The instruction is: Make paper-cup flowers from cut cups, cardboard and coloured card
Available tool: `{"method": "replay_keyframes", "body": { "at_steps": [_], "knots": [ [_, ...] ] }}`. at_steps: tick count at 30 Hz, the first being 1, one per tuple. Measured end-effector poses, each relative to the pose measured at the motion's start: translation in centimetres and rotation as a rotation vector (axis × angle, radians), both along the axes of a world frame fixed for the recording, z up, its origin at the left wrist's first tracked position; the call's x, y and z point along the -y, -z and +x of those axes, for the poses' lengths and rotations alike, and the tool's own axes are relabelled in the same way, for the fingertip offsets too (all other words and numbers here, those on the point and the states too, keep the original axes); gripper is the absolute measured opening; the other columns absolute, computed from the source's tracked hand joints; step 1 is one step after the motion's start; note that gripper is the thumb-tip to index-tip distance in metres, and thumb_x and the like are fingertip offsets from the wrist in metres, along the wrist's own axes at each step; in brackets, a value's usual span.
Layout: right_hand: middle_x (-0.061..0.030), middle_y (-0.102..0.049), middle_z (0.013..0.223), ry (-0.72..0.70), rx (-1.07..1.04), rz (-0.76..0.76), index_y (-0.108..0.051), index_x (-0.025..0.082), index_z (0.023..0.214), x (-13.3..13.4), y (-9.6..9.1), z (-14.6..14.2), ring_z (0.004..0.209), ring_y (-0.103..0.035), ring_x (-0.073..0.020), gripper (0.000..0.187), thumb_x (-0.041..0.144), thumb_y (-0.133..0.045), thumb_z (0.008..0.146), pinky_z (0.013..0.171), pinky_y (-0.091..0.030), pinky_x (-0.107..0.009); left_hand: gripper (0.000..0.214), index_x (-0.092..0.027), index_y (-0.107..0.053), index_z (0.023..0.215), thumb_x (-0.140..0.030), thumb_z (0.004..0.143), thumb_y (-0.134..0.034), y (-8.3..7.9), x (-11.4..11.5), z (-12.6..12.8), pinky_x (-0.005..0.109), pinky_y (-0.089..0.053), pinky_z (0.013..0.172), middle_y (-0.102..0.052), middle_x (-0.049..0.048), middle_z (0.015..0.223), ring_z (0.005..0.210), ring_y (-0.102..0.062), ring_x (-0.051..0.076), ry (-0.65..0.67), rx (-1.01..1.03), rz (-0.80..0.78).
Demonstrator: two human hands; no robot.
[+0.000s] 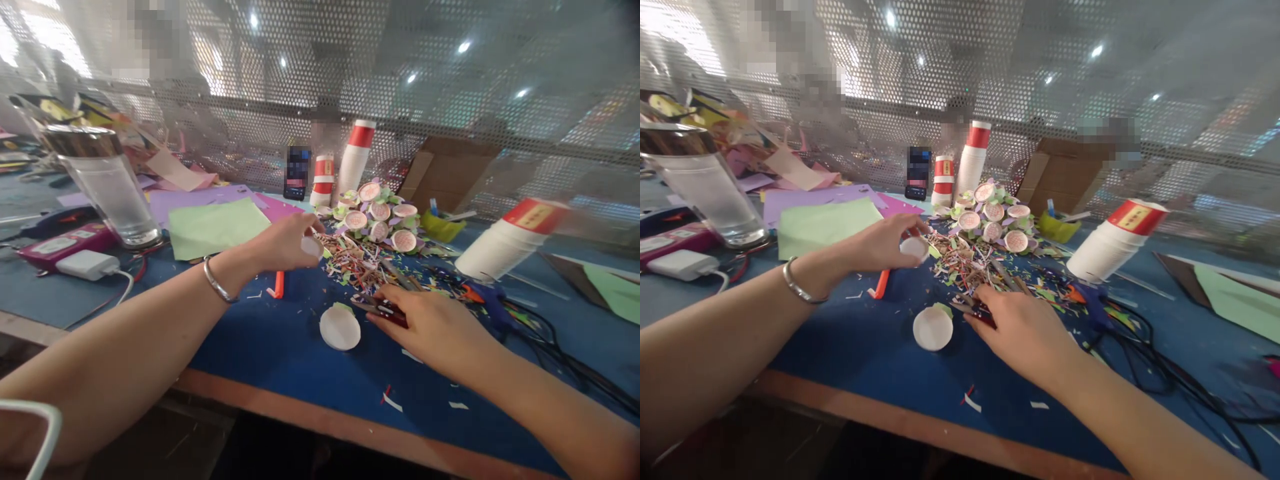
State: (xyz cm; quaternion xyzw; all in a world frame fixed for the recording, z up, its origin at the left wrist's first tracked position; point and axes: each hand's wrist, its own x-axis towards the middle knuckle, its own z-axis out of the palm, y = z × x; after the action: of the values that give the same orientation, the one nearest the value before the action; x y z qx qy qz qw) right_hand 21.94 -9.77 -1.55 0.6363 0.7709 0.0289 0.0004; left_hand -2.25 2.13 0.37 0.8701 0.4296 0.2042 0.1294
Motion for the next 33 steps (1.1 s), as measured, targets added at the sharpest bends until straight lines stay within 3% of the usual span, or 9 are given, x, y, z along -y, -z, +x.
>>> {"method": "replay_keyframes", "body": {
  "at_steps": [3,6,13,16,19,21,24,28,33],
  "knots": [
    [-0.0059,-0.077,0.080,0.008,-0.126,0.009,-0.072,0.024,0.105,0.0,0.0,0.3,0.074,-0.073,-0.0274,0.028,0.047,-0.057,0.095,0.060,-0.041,-0.033,0.054,-0.017,-0.065,0.122,-0.024,0.069,-0.069,-0.5,1.9,0.1,0.042,-0.046,0.096,-0.068,0.0113,0.115,0.109,-0.061,0.030,0.228,-0.248,-0.044],
    [-0.0034,-0.073,0.072,-0.007,-0.331,-0.019,-0.071,0.023,0.098,-0.1,-0.2,0.3,0.064,-0.066,-0.0216,0.035,0.054,-0.054,0.096,0.059,-0.042,-0.032,0.046,-0.019,-0.066,0.121,-0.021,0.075,-0.064,-0.7,3.1,0.2,0.045,-0.042,0.102,-0.067,0.0108,0.117,0.115,-0.058,0.030,0.239,-0.311,-0.015],
    [-0.0033,-0.071,0.076,-0.099,-0.667,-0.274,-0.068,0.021,0.086,-0.4,0.3,-1.5,0.067,-0.062,-0.0185,0.030,0.050,-0.061,0.092,0.060,-0.044,-0.030,0.027,-0.017,-0.069,0.099,-0.008,0.077,-0.055,-0.7,3.1,0.9,0.033,-0.048,0.082,-0.074,0.0070,0.102,0.095,-0.066,0.022,0.223,-0.065,-0.004],
    [-0.0025,-0.067,0.071,-0.122,-0.726,-0.301,-0.065,0.020,0.079,-0.4,0.6,-1.9,0.063,-0.059,-0.0171,0.029,0.046,-0.061,0.092,0.056,-0.041,-0.029,0.023,-0.018,-0.070,0.094,-0.009,0.078,-0.055,-0.6,2.9,1.0,0.029,-0.047,0.069,-0.075,0.0039,0.090,0.077,-0.066,0.018,0.211,0.034,-0.088],
    [0.0001,-0.061,0.063,-0.087,-0.804,-0.232,-0.064,0.020,0.074,-0.6,0.0,-1.8,0.058,-0.054,-0.0147,0.032,0.048,-0.064,0.090,0.053,-0.038,-0.027,0.018,-0.018,-0.071,0.093,-0.012,0.080,-0.060,-0.7,2.5,0.8,0.028,-0.049,0.068,-0.074,0.0023,0.082,0.072,-0.066,0.016,0.195,0.120,-0.182],
    [-0.0003,-0.064,0.067,-0.070,-0.888,-0.117,-0.066,0.020,0.077,-0.9,-0.6,-1.6,0.059,-0.056,-0.0144,0.032,0.050,-0.066,0.089,0.054,-0.040,-0.026,0.012,-0.018,-0.069,0.094,-0.016,0.083,-0.063,-1.0,2.4,0.7,0.029,-0.052,0.069,-0.073,0.0025,0.080,0.074,-0.068,0.016,0.182,0.228,-0.336],
    [-0.0013,-0.066,0.070,-0.065,-1.014,0.002,-0.068,0.020,0.085,-1.5,-1.4,-1.5,0.062,-0.058,-0.0148,0.033,0.053,-0.066,0.090,0.055,-0.044,-0.025,0.015,-0.019,-0.066,0.100,-0.031,0.092,-0.065,-1.2,2.7,0.9,0.032,-0.056,0.069,-0.073,0.0044,0.091,0.075,-0.071,0.016,0.194,0.481,-0.747],
    [-0.0004,-0.064,0.069,-0.053,-1.069,0.043,-0.064,0.020,0.085,-1.9,-1.3,-1.2,0.060,-0.057,-0.0138,0.036,0.056,-0.068,0.089,0.055,-0.044,-0.025,0.027,-0.020,-0.064,0.106,-0.043,0.093,-0.069,-1.0,3.7,1.5,0.035,-0.058,0.078,-0.073,0.0070,0.102,0.084,-0.076,0.019,0.334,0.744,-1.221],
    [0.0002,-0.063,0.068,-0.064,-1.069,0.046,-0.064,0.020,0.086,-2.0,-0.8,-1.0,0.059,-0.056,-0.0136,0.036,0.055,-0.067,0.090,0.054,-0.044,-0.025,0.032,-0.019,-0.066,0.106,-0.034,0.083,-0.082,-0.3,4.5,2.3,0.033,-0.056,0.092,-0.073,0.0056,0.100,0.094,-0.075,0.018,0.419,0.880,-1.383]
  ]
}}
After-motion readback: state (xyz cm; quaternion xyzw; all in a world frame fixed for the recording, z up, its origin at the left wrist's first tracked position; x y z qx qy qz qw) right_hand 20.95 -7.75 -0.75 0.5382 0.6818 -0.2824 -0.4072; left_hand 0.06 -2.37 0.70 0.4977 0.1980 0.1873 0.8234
